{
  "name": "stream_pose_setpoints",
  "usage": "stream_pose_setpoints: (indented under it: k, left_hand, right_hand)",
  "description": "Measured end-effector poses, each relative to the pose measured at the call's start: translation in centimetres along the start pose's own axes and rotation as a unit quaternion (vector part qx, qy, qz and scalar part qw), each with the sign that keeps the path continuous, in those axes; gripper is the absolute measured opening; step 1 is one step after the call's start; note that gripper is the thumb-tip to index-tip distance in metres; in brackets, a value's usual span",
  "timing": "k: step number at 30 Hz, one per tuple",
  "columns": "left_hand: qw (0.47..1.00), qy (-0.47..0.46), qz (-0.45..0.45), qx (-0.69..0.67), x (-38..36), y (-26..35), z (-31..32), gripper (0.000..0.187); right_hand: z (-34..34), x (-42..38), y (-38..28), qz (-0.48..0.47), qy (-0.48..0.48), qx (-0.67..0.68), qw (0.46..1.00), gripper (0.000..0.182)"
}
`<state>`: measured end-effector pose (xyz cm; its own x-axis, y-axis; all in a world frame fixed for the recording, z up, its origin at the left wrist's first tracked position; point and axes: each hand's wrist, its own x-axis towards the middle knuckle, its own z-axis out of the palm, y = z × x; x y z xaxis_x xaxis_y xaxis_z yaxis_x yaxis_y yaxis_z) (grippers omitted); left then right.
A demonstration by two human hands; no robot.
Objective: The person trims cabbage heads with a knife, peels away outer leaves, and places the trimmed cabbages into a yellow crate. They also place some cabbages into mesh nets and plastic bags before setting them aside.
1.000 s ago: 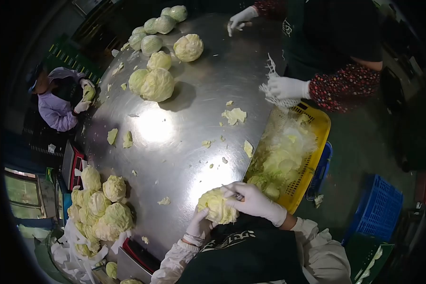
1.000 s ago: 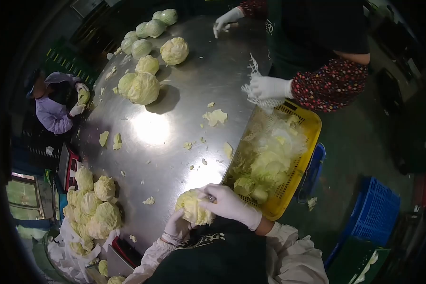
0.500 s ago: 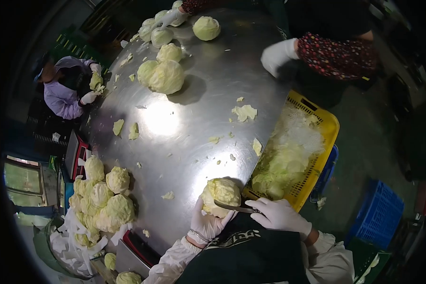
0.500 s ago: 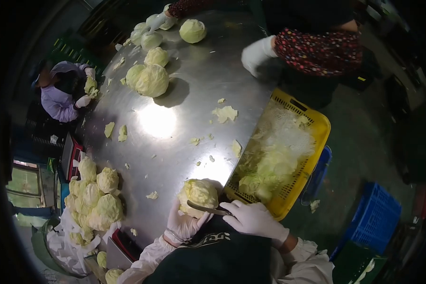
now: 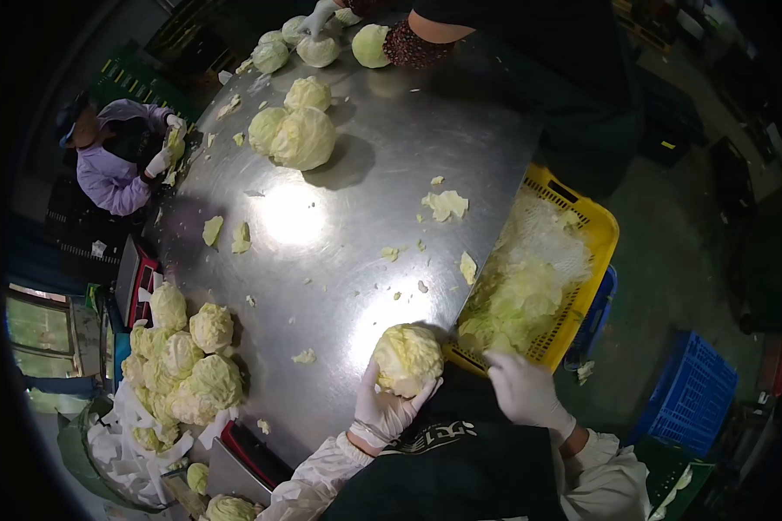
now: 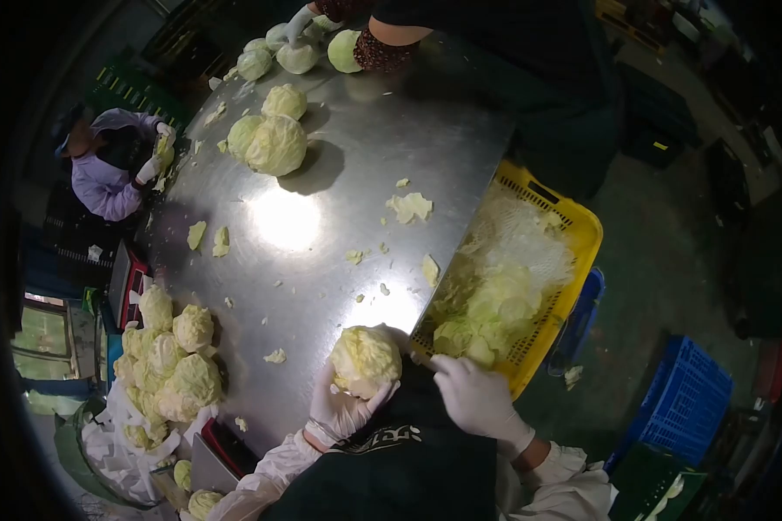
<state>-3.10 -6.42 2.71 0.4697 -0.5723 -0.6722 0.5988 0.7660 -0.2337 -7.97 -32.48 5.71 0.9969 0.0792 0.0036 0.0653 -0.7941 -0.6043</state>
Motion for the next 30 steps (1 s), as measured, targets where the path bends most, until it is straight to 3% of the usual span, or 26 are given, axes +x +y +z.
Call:
stream_pose_setpoints:
  k: [1, 3, 7, 10, 12, 18, 21, 25, 27, 30]
  left_hand:
    - [0.998, 0.000, 0.024, 0.058, 0.1, -0.3, -0.3, 0.075]
    - [0.992, 0.003, 0.048, 0.116, 0.1, -0.5, -0.6, 0.075]
    - [0.989, -0.016, 0.043, 0.139, 0.4, -0.2, -1.0, 0.072]
    - [0.981, -0.007, 0.064, 0.183, 0.6, -1.0, -0.9, 0.068]
    - [0.974, 0.038, 0.092, 0.204, 0.2, -1.8, 0.2, 0.063]
    - [0.975, 0.010, 0.082, 0.207, 0.9, -2.1, -0.8, 0.063]
    - [0.975, 0.031, 0.096, 0.197, 0.8, -2.3, -0.4, 0.062]
    - [0.971, 0.037, 0.094, 0.218, 0.8, -2.3, -0.3, 0.062]
    - [0.968, 0.034, 0.100, 0.228, 0.8, -2.4, -0.4, 0.062]
    - [0.965, 0.046, 0.103, 0.239, 0.9, -2.6, -0.5, 0.062]
  right_hand:
    - [0.0, 0.6, 0.3, 0.040, 0.123, 0.056, 0.990, 0.032]
    - [-0.7, 1.4, 0.6, 0.077, 0.136, 0.075, 0.985, 0.035]
    - [-0.5, 2.4, -1.9, -0.016, -0.040, 0.143, 0.989, 0.062]
    - [1.6, 3.6, -2.6, -0.086, -0.045, 0.086, 0.992, 0.059]
    - [2.4, 4.6, -2.7, -0.070, -0.054, 0.088, 0.992, 0.051]
    - [1.7, 5.3, -5.1, 0.013, -0.104, 0.018, 0.994, 0.043]
    - [3.6, 5.4, -4.2, -0.016, -0.061, -0.012, 0.998, 0.040]
    - [4.0, 5.6, -0.9, -0.088, -0.009, 0.016, 0.996, 0.042]
    - [1.2, 5.6, -2.1, -0.084, -0.058, 0.106, 0.989, 0.042]
    - [1.1, 5.6, -2.2, -0.070, -0.087, 0.066, 0.992, 0.043]
